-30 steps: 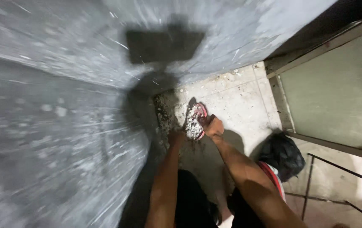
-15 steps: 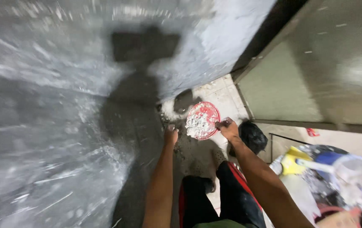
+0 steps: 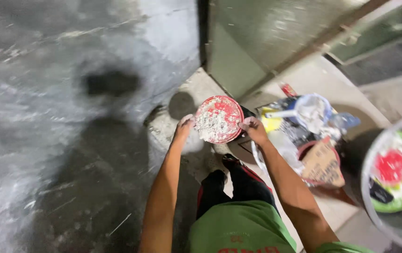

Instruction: The person organizes items in a small tiled area by moving a plastic jug, a plastic bottle, and a red-lidded container into a metal colander. They then place a black plastic bag over the items in the colander and press it down.

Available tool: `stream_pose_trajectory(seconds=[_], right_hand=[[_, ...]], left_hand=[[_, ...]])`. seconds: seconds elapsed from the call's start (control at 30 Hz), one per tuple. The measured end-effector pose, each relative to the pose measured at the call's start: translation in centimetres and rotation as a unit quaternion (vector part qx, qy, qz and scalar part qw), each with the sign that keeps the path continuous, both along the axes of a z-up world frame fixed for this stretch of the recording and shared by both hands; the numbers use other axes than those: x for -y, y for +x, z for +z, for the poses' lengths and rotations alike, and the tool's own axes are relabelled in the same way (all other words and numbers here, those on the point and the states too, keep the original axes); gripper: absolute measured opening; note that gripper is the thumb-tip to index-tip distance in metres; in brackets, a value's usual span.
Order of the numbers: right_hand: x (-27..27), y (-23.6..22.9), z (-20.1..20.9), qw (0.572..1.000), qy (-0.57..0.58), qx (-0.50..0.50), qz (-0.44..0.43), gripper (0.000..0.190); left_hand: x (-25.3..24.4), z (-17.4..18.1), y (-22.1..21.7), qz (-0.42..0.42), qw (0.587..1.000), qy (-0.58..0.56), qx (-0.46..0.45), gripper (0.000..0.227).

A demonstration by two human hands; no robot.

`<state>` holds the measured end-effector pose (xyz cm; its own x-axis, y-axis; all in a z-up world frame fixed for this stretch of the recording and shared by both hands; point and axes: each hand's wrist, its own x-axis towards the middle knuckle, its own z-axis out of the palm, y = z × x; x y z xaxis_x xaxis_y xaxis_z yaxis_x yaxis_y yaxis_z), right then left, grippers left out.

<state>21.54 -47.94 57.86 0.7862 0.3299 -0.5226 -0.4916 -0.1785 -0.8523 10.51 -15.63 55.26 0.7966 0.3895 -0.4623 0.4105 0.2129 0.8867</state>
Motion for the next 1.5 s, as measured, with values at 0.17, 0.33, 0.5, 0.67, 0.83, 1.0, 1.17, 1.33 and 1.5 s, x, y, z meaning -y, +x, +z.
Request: stream_pose_trajectory(seconds=[0.17, 0.33, 0.5, 0.67, 0.83, 1.0, 1.17, 1.33, 1.5], right_hand=[[6.5, -4.4, 2.8, 0.997, -0.005, -0.013, -0.076, 0.012], [12.6, -8.5, 2.0, 0.981, -0.023, -0.043, -0.187, 0.015], [17.5, -10.7, 3.3, 0.960, -0.082, -0.064, -0.260, 0.014], [22.9, -11.0, 5.8, 0.944, -0.075, -0.053, -0.317, 0.014], [29.3, -10.8, 5.9, 0.931, -0.065, -0.043, -0.356, 0.016], [36.0, -10.5, 4.1, 0.925, 0.001, -0.083, -0.370, 0.012], [41.3, -9.7, -0.3, 0.931, -0.036, -0.140, -0.336, 0.019], [42.5, -8.8, -3.1, 0.942, -0.042, -0.174, -0.283, 0.026], [41.7, -8.3, -4.5, 0.938, -0.097, -0.168, -0.288, 0.040]], left_hand=[[5.6, 0.1, 1.6, -0.080, 0.991, -0.094, -0.042, 0.036], [10.9, 0.5, 2.1, -0.195, 0.968, -0.127, -0.092, 0.038], [16.3, 1.2, 4.6, -0.320, 0.926, -0.102, -0.174, 0.036], [20.0, 2.2, 8.7, -0.466, 0.874, -0.136, -0.029, 0.039], [27.7, 2.7, 13.1, -0.504, 0.859, -0.086, -0.038, 0.040], [37.1, 1.6, 14.1, -0.467, 0.877, -0.018, -0.113, 0.037], [42.6, -0.2, 13.3, -0.444, 0.892, 0.006, -0.082, 0.034], [45.9, -2.4, 13.5, -0.412, 0.895, 0.128, -0.114, 0.035], [44.7, -4.8, 11.2, -0.377, 0.925, 0.010, -0.046, 0.036]])
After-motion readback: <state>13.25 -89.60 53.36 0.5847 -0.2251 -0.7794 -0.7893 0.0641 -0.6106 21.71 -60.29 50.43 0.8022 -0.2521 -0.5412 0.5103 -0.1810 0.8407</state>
